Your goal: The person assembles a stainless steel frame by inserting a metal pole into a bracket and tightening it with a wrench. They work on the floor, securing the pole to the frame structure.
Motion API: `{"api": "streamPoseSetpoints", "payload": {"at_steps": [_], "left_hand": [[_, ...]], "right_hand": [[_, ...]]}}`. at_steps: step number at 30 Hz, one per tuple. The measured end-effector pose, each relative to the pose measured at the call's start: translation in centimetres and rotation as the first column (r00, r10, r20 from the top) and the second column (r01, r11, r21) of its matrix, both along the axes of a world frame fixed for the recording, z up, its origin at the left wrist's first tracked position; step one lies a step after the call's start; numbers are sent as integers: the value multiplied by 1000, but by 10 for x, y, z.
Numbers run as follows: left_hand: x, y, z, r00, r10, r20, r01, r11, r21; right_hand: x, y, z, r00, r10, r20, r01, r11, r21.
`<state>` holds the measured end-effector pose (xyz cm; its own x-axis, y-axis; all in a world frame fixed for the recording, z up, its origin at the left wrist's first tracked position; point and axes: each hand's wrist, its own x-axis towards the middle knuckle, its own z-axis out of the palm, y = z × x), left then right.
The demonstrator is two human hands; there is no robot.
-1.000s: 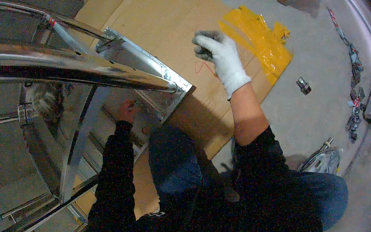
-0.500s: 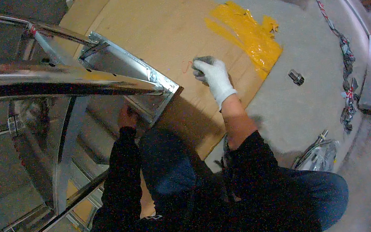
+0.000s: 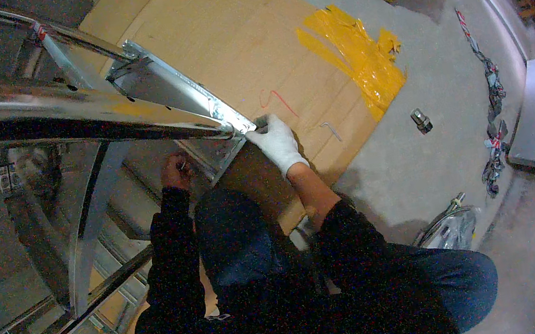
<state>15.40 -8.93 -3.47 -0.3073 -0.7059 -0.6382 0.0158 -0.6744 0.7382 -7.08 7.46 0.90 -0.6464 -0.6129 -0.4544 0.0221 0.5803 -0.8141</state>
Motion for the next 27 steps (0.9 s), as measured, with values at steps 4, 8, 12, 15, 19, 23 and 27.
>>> {"api": "streamPoseSetpoints", "payload": {"at_steps": [4, 8, 12, 15, 19, 23, 27], "left_hand": [[-42, 8, 29, 879, -303, 368, 390, 901, -191], [-51, 14, 22, 544, -271, 794, 772, 533, -347], [-71, 32, 25, 603, -322, 730, 752, 535, -385], [-66, 36, 17, 563, -251, 788, 768, 511, -386], [-72, 35, 17, 554, -233, 799, 778, 485, -398], [-70, 35, 20, 593, -253, 765, 753, 511, -415], [-72, 35, 21, 577, -267, 772, 766, 505, -398]], "right_hand": [[-5, -1, -9, 998, -59, 31, 59, 998, 28], [4, -9, -16, 993, -78, 93, 80, 997, -9], [-3, -5, -31, 974, -162, 161, 174, 983, -65], [0, -10, -26, 987, -107, 118, 111, 993, -32], [-6, -10, -36, 994, -78, 76, 79, 997, -21], [-9, -17, -33, 999, -35, 21, 35, 999, 13], [-12, -18, -33, 999, -44, 2, 43, 999, 28]]}}
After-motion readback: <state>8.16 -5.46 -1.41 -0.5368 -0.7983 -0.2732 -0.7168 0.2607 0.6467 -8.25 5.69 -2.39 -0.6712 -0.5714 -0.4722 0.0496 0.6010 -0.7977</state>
